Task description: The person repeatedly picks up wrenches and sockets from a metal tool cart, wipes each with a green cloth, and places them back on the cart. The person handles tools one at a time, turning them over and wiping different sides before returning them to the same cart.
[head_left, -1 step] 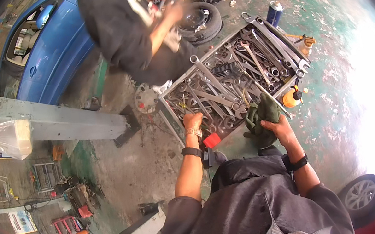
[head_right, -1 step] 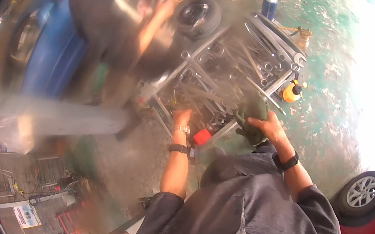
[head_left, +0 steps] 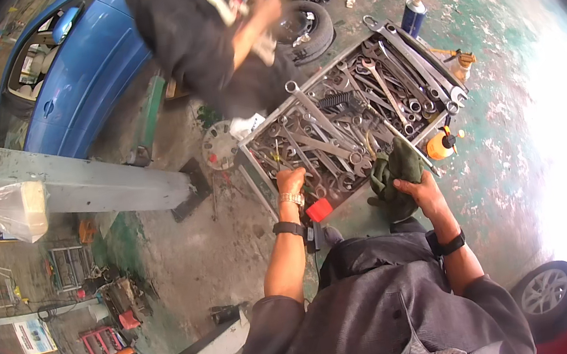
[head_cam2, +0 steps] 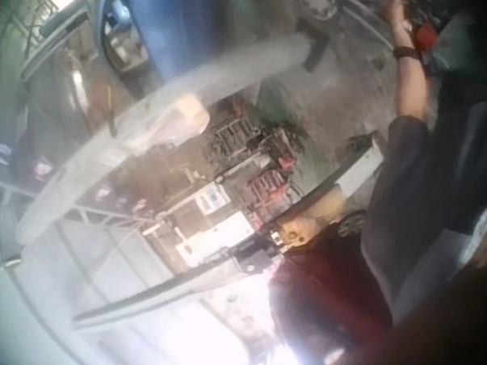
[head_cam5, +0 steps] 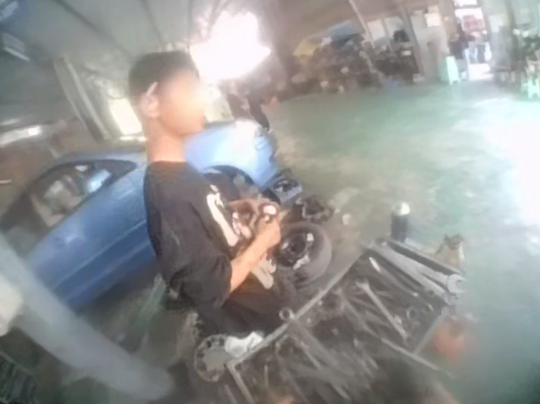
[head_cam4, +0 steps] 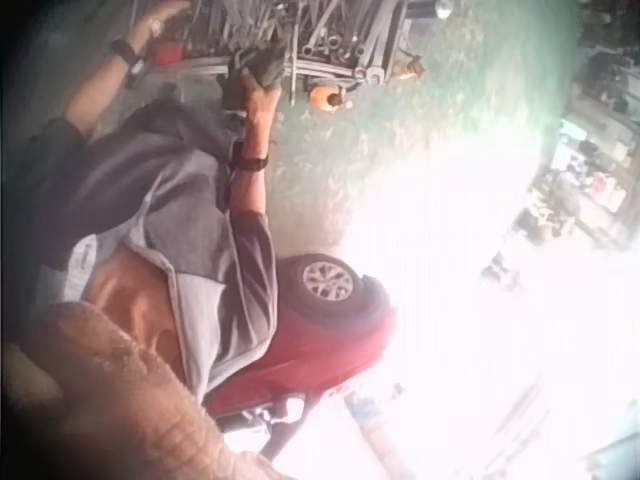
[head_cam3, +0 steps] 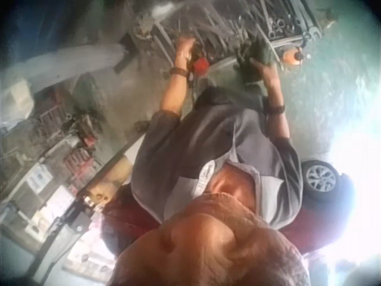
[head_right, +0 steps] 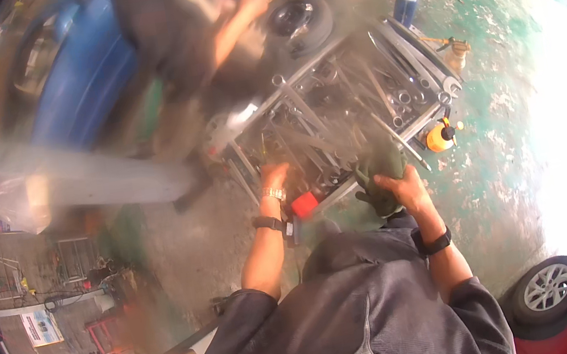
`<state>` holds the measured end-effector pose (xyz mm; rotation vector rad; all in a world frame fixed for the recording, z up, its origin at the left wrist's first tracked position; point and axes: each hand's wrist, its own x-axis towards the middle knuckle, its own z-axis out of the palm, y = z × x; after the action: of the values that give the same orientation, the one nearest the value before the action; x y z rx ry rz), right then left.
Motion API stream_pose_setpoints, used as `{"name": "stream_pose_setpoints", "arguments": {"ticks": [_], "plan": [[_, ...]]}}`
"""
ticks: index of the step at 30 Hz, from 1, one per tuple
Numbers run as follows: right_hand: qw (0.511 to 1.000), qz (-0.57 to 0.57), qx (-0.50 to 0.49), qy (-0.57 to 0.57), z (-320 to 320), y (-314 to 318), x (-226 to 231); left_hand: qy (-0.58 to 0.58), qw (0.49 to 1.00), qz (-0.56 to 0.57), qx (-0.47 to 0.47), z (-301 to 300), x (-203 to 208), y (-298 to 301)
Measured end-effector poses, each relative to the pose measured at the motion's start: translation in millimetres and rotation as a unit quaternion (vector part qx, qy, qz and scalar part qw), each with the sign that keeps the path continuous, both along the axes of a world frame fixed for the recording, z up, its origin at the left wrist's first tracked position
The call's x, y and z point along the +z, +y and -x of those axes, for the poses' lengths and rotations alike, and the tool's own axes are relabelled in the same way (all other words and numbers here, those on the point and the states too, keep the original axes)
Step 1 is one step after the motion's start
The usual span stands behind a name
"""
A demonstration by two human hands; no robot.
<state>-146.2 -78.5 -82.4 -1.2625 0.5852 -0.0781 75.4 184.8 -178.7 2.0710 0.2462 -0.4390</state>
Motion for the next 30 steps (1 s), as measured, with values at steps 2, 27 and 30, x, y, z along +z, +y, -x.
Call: {"name": "stream_pose_setpoints", "arguments": {"ticks": [2,27,30], "plan": [[1.000,0.010,0.008,-0.003,2.1,-0.3,1.0,0.045,0.993,0.093,0.052,10.1,9.5,-2.1],[0.989,-0.137,-0.049,-0.028,-0.5,-13.0,-2.6,-0.013,0.920,0.392,-0.014,83.5,77.9,-56.7],[0.953,-0.273,-0.128,-0.039,-22.2,-23.8,22.7,-0.066,0.906,0.414,-0.061,97.2,113.1,-59.9]]}}
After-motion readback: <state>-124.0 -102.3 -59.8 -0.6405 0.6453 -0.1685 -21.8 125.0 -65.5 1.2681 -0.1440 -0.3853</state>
